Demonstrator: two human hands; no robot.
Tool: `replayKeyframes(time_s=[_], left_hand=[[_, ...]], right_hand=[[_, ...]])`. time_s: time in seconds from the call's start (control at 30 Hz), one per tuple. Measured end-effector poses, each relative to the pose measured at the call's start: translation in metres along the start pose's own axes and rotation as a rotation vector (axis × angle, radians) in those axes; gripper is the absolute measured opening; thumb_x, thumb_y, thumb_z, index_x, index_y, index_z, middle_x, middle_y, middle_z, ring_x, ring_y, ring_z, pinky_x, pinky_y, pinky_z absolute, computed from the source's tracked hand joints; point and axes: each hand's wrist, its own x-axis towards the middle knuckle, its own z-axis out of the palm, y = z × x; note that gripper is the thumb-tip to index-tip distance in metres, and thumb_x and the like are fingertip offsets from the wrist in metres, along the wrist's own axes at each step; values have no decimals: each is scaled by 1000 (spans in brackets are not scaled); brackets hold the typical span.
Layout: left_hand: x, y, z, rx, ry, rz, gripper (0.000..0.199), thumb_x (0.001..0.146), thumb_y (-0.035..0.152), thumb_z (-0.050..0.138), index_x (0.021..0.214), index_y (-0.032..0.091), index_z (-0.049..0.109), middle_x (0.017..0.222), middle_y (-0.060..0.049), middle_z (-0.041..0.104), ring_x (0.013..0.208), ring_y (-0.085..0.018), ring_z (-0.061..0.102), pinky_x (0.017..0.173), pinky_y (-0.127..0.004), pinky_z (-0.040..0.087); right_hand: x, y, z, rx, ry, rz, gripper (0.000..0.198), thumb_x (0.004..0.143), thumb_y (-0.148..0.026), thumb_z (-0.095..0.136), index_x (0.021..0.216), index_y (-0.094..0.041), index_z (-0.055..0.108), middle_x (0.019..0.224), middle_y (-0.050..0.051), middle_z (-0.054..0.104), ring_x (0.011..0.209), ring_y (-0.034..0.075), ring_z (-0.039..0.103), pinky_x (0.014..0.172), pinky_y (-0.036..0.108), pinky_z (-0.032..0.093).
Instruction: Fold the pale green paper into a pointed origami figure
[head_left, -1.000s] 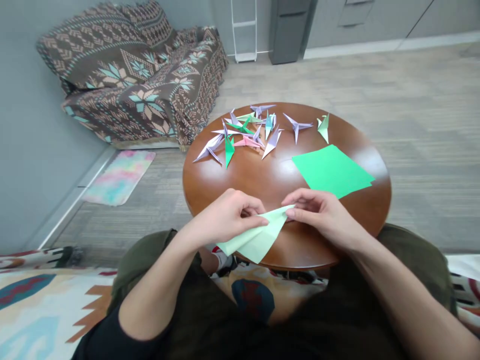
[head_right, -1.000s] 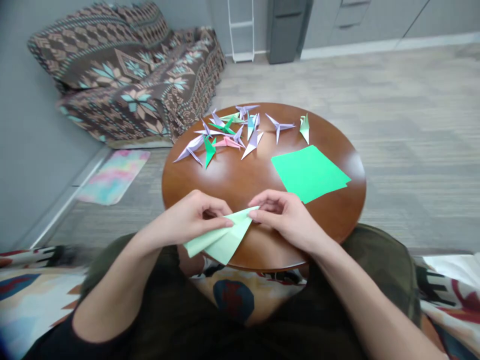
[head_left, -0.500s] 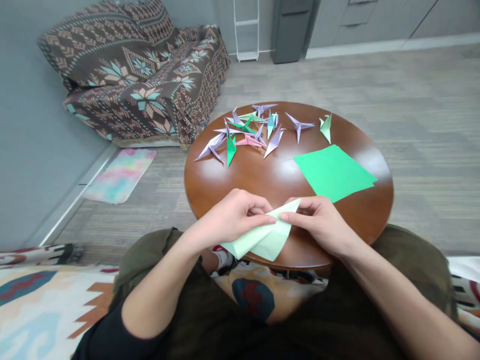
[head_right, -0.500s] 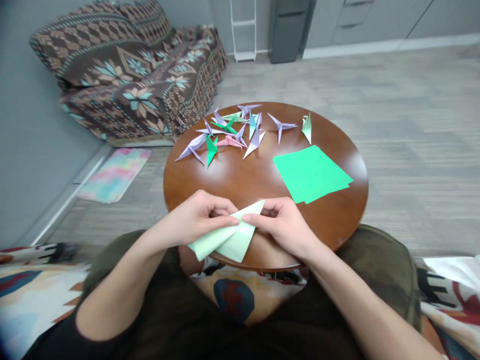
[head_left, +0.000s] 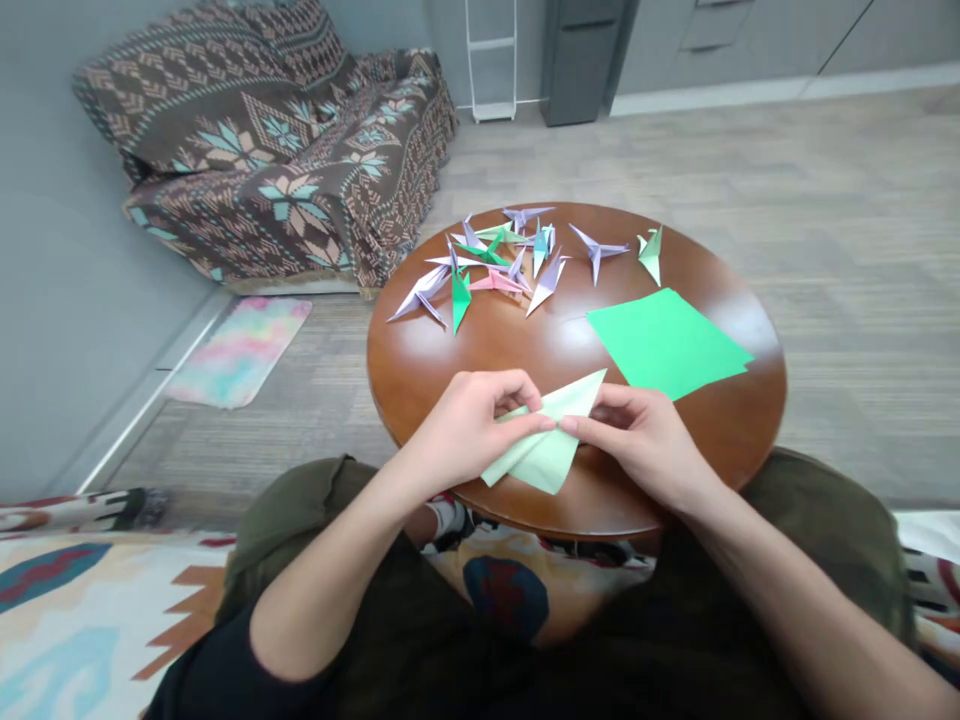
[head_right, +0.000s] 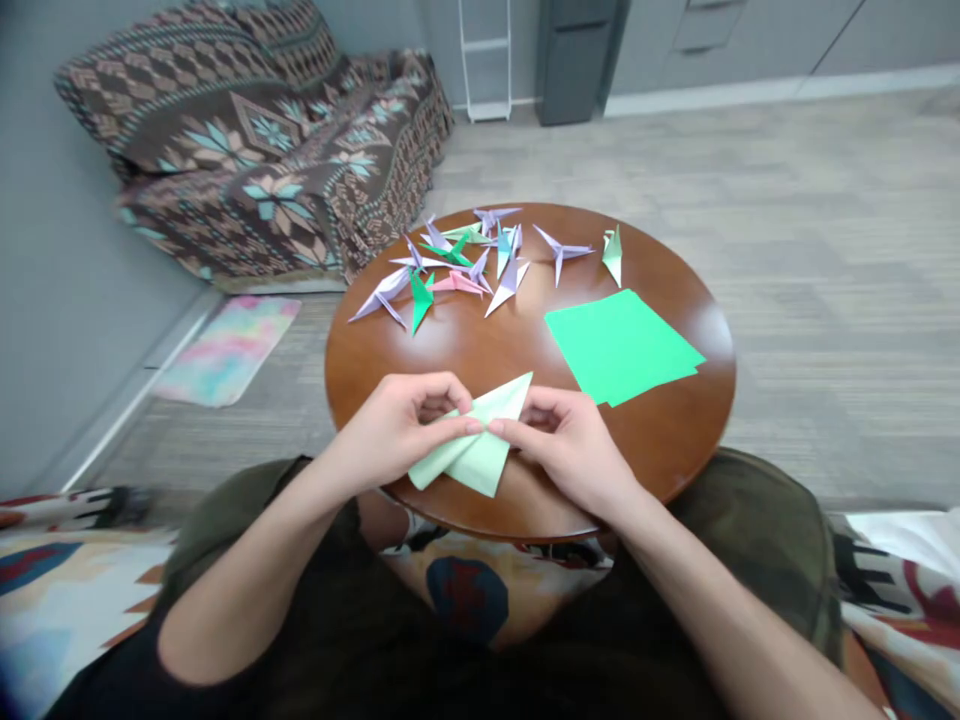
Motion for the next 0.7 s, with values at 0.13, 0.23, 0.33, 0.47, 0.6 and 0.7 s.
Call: replayKeyframes(time_s=[0.13,0.23,0.33,0.47,0.6,0.7], left_hand=[[-2,2,-8,-19,-92,-35,21,83,33,80,77,14,72,69,-1,70,65,-13,60,60,-22,43],[-3,4,-11,-59,-159,-38,17,83,29,79,77,14,75,72,-2,73,65,-12,61,62,-21,45],[-4,4,-11,-69,-190,-43,17,83,29,79,77,14,75,71,-1,73,63,-11,59,60,-21,43],[-4,3,-10,-72,-206,-42,19,83,29,78,75,13,74,69,-1,71,62,-10,57,59,-20,41],[-4,3,-9,-67,-206,-52,17,83,26,77,74,13,74,69,-1,71,63,-10,57,58,-20,40],[-3,4,-8,-76,-203,-64,17,82,26,77,72,13,72,68,-1,70,62,-10,56,57,-21,39]], right_hand=[[-2,-5,-9,-89,48,-179,39,79,-36,90,110,-28,69,107,3,77,89,21,72,78,32,58],[-3,-8,-13,-224,-74,-126,19,86,-40,84,87,-24,74,91,4,76,80,20,67,69,30,53],[-5,-9,-13,-255,-89,-72,25,85,-44,83,78,-22,75,83,4,75,78,21,65,65,31,48],[-6,-9,-11,-214,-83,-37,27,83,-45,85,77,-21,74,83,4,77,76,20,65,65,31,47],[-6,-10,-10,-216,-77,-48,28,83,-44,85,74,-21,73,81,4,77,73,19,66,67,31,48],[-6,-11,-9,-225,-69,-76,28,85,-43,83,72,-21,72,79,3,77,71,19,66,66,31,48]])
